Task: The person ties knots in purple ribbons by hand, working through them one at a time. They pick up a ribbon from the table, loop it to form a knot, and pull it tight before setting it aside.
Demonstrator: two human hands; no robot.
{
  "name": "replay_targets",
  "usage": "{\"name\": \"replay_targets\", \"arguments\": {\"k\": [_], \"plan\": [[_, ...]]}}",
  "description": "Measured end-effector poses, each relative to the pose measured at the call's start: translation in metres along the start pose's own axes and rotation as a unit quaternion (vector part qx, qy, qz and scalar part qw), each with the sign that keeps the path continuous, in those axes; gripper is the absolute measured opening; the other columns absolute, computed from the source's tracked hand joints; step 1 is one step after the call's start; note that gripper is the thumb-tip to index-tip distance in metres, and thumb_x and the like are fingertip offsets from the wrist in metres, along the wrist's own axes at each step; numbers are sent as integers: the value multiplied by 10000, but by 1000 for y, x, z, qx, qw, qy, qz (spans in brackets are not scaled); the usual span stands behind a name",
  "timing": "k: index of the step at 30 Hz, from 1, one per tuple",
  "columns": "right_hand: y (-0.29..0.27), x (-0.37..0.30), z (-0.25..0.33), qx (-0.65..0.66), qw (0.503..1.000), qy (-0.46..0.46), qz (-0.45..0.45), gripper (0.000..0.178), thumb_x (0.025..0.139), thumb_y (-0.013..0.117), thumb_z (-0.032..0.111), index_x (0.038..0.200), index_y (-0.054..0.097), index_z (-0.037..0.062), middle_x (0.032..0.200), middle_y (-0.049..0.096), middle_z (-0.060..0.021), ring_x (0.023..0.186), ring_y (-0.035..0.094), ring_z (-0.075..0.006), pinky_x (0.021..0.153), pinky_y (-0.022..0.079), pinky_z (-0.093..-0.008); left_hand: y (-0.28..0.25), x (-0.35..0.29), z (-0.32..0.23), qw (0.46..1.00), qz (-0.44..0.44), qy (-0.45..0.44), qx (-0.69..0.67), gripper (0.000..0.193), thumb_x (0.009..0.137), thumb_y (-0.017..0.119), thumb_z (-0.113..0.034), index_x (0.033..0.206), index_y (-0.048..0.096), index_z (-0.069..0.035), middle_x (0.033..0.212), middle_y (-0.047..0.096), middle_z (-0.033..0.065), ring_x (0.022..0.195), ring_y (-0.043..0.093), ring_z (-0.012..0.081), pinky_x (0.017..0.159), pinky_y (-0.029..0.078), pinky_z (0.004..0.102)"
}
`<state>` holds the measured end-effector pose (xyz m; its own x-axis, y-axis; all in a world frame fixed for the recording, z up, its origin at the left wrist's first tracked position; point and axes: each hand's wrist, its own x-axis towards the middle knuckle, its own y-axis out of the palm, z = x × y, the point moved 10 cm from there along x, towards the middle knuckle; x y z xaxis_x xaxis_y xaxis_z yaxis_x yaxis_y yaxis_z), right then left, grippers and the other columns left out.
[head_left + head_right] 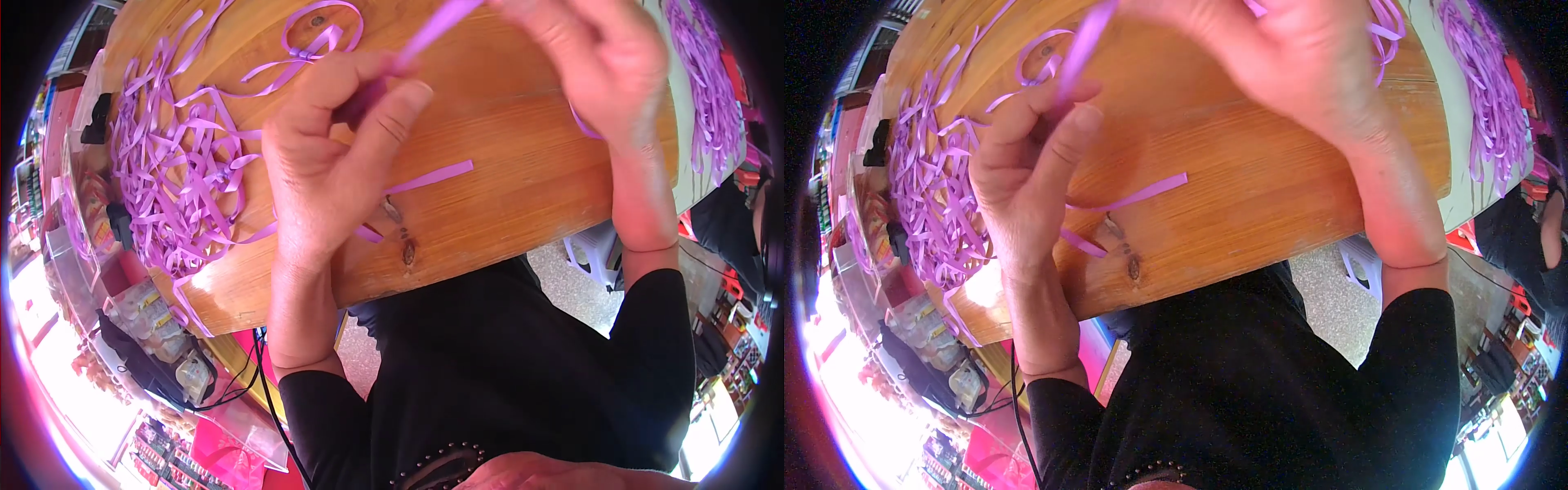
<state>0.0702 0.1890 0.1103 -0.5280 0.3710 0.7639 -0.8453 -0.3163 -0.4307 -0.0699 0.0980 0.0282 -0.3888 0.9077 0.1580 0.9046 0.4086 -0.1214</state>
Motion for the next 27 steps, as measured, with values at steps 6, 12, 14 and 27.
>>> {"name": "replay_targets", "arguments": {"k": [6, 12, 14, 27], "plan": [[-59, -7, -60, 71, 967, 197, -145, 139, 926, 532, 106, 868, 597, -1, 764, 540, 8, 703, 481, -75, 657, 376, -196, -34, 13, 1, 997, -56, -22, -40, 185, 802, 695, 4, 983, 660, 13, 842, 639, -10, 756, 553, 31, 689, 441, 164], [-99, -11, -78, -9, 940, 239, -243, 162, 925, 532, 144, 909, 598, -3, 812, 561, -10, 798, 508, -90, 721, 392, -220, -44, 13, -6, 998, -44, -27, -33, 174, 802, 691, 7, 975, 667, 7, 832, 637, -16, 737, 535, 32, 677, 431, 161], [-87, -2, -63, -119, 960, 181, -180, 151, 897, 563, 127, 955, 601, -6, 893, 585, -40, 870, 531, -116, 749, 408, -232, -39, 13, -8, 997, -38, -27, -69, 162, 805, 688, 4, 966, 669, 9, 825, 635, -18, 736, 531, 32, 678, 427, 160], [36, -21, 62, -122, 936, -307, 124, 350, 811, 615, 58, 1155, 604, 0, 1001, 612, -103, 914, 592, -230, 751, 416, -305, 14, -1, -9, 990, 137, -8, 18, 147, 853, 655, -100, 932, 664, 24, 744, 597, 18, 682, 509, 67, 614, 405, 209]]}}
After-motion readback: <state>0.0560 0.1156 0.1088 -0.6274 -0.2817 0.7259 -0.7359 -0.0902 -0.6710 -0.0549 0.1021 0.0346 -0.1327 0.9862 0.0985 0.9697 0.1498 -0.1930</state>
